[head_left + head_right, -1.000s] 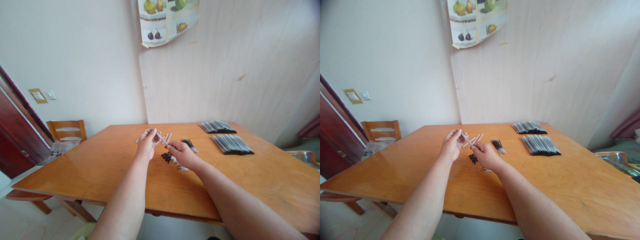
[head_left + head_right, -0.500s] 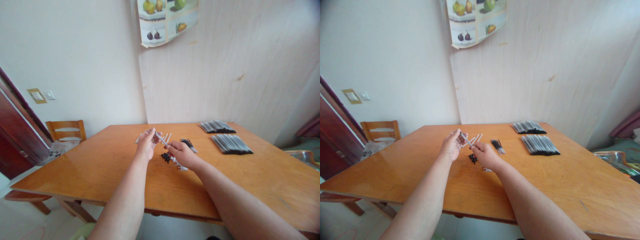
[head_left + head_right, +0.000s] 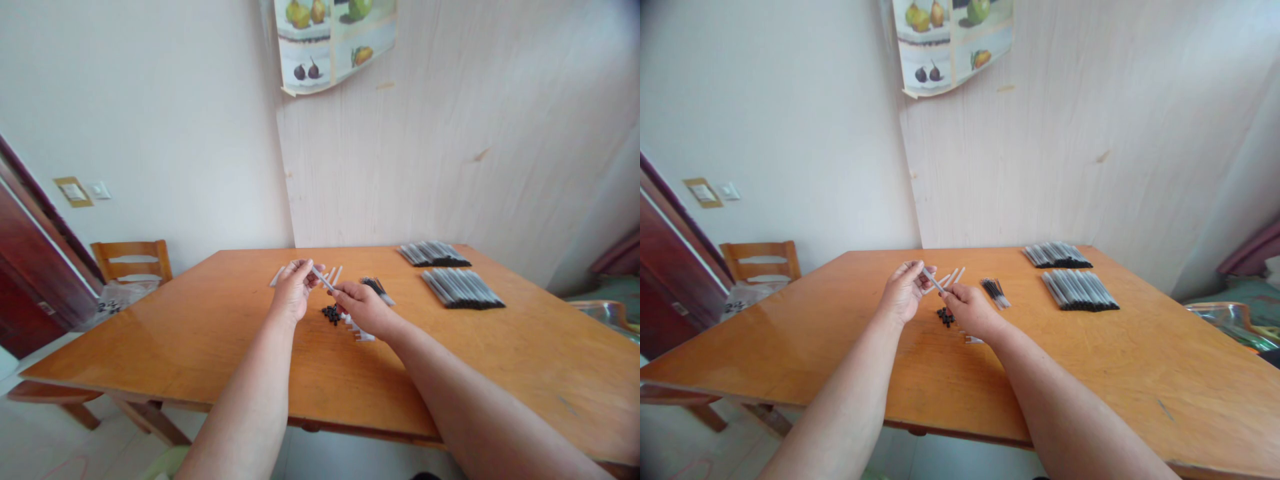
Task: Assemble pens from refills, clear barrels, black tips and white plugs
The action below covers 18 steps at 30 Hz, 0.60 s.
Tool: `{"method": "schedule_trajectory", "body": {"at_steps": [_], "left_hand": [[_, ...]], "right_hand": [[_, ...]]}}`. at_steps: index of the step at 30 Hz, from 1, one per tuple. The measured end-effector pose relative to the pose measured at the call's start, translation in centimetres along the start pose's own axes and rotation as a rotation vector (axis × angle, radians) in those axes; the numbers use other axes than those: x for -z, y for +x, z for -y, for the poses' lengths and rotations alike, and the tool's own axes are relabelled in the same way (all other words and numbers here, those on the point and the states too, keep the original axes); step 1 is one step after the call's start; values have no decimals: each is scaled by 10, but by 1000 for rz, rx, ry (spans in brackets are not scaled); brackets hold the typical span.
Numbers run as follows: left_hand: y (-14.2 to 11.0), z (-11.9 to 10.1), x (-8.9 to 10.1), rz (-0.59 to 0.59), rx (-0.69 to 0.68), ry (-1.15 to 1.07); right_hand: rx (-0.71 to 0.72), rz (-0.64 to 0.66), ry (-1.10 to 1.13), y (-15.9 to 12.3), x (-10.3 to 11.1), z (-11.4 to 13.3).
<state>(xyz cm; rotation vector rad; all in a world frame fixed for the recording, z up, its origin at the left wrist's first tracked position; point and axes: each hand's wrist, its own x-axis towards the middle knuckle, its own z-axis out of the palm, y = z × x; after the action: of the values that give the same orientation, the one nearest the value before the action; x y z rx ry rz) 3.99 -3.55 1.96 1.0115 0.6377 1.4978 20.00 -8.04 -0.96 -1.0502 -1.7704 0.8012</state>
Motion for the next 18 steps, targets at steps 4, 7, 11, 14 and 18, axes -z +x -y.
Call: {"method": "schedule_trajectory", "body": {"at_steps": [4,7,11,14,18], "left_hand": [[1,2,1,-51,-20,-6],[3,2,3,-46,-3,-28],[4,1,6,-6,52,-73],[4,0,7,23,91,-114],[4,-1,8,46,118,-149]], "right_hand": [[-15,-73,94,2,-3,-4],[-23,-124,124,3,-3,-6],[-51,-166,92,5,-1,-8],[-48,-163,40,5,1,-8],[-81,-125,57,4,3,-4]]}}
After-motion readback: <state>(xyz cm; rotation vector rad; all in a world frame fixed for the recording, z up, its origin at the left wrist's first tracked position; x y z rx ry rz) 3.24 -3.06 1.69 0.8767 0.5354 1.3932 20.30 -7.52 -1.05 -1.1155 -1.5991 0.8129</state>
